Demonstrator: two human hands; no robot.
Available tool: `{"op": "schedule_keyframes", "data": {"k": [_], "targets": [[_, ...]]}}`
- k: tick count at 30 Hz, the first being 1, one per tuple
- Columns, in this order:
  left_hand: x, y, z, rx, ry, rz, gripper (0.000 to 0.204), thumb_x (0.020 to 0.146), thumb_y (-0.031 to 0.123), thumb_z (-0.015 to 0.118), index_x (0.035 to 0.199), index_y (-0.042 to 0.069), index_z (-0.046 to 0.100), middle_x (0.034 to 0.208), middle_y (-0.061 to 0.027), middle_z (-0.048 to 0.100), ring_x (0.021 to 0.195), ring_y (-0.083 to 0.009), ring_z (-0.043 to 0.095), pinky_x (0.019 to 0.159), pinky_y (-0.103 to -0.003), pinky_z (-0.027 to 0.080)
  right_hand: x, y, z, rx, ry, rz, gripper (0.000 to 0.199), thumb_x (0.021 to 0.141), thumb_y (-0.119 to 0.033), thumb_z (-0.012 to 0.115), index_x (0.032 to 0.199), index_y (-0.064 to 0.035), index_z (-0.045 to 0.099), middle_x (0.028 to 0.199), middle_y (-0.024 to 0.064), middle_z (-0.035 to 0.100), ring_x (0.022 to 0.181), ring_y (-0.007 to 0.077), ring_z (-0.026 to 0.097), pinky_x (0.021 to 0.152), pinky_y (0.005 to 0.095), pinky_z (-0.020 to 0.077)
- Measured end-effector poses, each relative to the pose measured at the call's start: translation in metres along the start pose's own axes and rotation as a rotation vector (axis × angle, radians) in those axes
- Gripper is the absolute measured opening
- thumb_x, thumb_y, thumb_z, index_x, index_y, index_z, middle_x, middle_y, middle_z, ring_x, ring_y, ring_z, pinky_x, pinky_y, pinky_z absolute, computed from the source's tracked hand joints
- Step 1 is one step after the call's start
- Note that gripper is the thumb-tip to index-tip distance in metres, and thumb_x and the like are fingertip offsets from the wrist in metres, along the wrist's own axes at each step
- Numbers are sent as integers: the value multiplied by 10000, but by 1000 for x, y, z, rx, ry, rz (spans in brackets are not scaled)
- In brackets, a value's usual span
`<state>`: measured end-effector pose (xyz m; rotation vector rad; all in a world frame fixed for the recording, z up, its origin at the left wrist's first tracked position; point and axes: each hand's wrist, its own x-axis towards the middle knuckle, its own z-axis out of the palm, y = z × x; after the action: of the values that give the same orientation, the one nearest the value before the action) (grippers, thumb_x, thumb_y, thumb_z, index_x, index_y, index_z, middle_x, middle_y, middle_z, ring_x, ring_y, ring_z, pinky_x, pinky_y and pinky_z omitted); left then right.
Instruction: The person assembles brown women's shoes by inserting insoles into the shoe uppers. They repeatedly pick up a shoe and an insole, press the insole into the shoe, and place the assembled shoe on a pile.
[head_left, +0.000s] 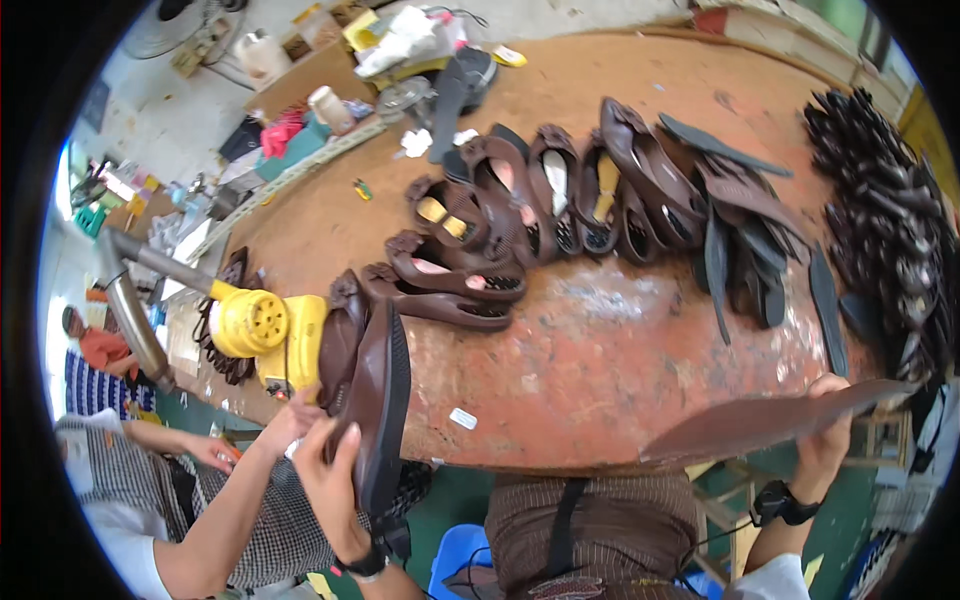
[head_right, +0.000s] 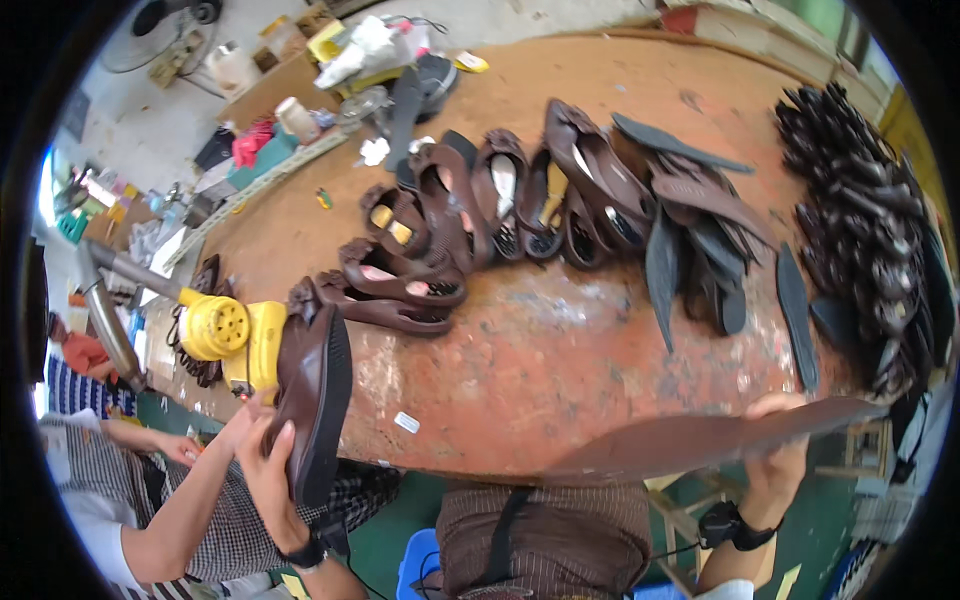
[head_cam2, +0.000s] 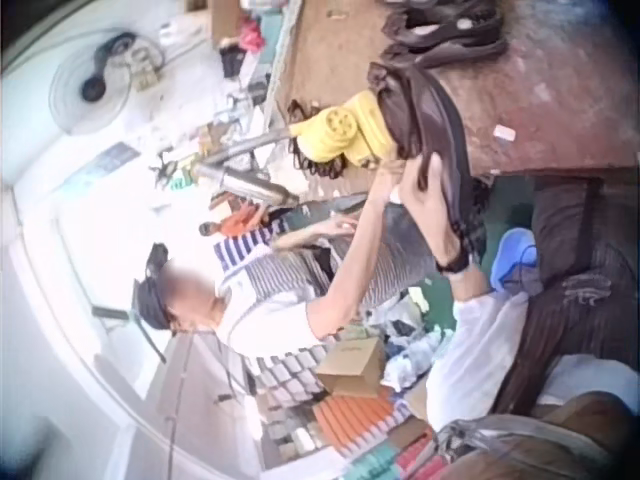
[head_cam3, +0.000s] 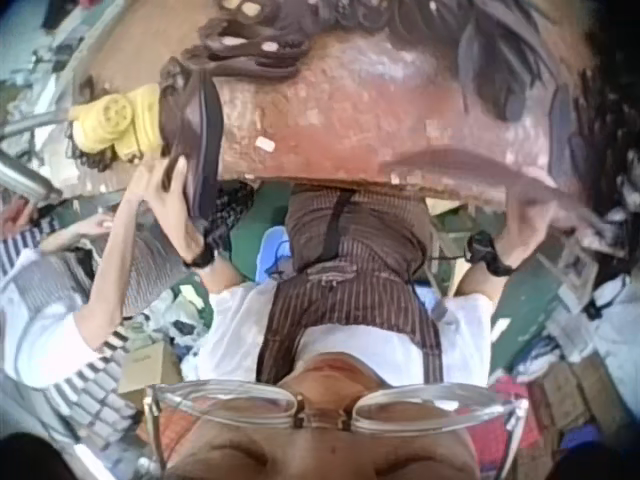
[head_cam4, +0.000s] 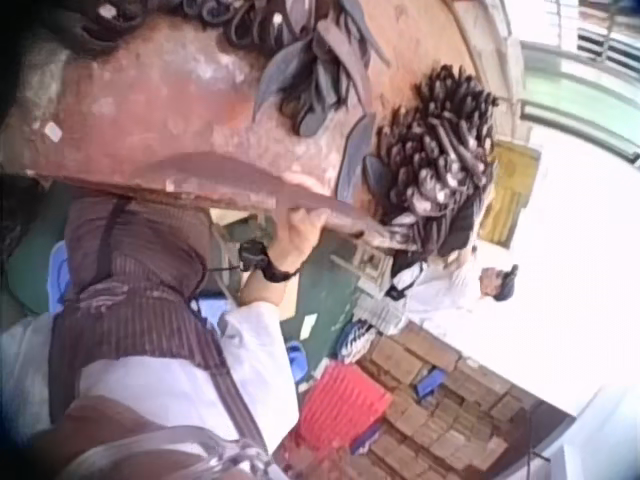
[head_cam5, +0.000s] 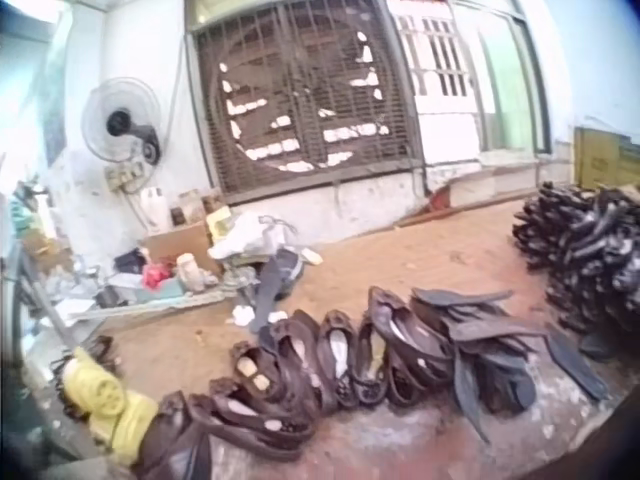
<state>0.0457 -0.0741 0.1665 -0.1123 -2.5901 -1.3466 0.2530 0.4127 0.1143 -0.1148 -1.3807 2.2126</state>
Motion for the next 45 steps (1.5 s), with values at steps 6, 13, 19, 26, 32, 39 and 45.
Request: {"op": "schedule_keyframes", "data": {"k": [6, 13, 19, 26, 32, 39, 45], "targets": [[-40, 23, 83, 225, -419, 819, 409, 655, 28, 719, 1040, 149, 781, 791, 0, 631, 666, -191, 604, 687, -332, 472, 1, 21, 38, -137, 231, 207, 422, 984, -272, 514, 1269, 37, 546, 1216, 186, 623, 943, 191, 654, 758, 306, 557], [-63, -20, 115, 337, -539, 773, 408, 695, 5, 687, 1088, 102, 736, 1031, -53, 634, 1065, -259, 595, 1092, -553, 369, 0, 41, 75, -845, -192, 114, 652, 921, -360, 598, 1394, 72, 474, 1361, 223, 543, 1071, 288, 592, 946, 406, 476], [-91, -63, 113, -57, -192, 14, 468, 835, -94, 628, 1291, 9, 625, 1113, -125, 522, 859, -175, 635, 725, -297, 555, 8, 110, 133, -1321, -809, -252, 508, 748, -137, 729, 1236, -19, 654, 1240, 157, 581, 1137, 337, 535, 988, 451, 412], [-92, -66, 137, -209, -211, -182, 444, 865, 7, 757, 1281, -40, 610, 969, -38, 509, 697, -65, 595, 578, -208, 510, 14, 183, 169, -1061, -785, -203, 292, 750, -107, 742, 1039, -71, 766, 1191, 129, 648, 1124, 306, 577, 1007, 435, 440], [-89, -72, 141, -286, -187, -237, 411, 847, 32, 788, 1220, -57, 640, 991, -21, 527, 683, -42, 573, 575, -196, 473, 19, 188, 176, -950, -771, -106, 305, 733, -79, 783, 1037, -68, 768, 1177, 130, 661, 1076, 311, 611, 946, 422, 495], [-86, -64, 142, -240, -169, -246, 445, 793, 13, 816, 1208, -31, 662, 949, -39, 530, 639, -54, 576, 541, -203, 472, 24, 180, 175, -969, -751, -7, 309, 728, -84, 804, 1035, -72, 775, 1160, 124, 679, 1063, 310, 628, 934, 419, 503], [-89, -68, 144, -266, -161, -221, 470, 756, -31, 802, 1205, -23, 666, 961, -61, 554, 679, -89, 627, 539, -207, 534, 25, 179, 175, -1028, -796, 2, 326, 725, -75, 799, 1049, -75, 773, 1151, 133, 677, 1051, 311, 627, 922, 419, 509]]}}
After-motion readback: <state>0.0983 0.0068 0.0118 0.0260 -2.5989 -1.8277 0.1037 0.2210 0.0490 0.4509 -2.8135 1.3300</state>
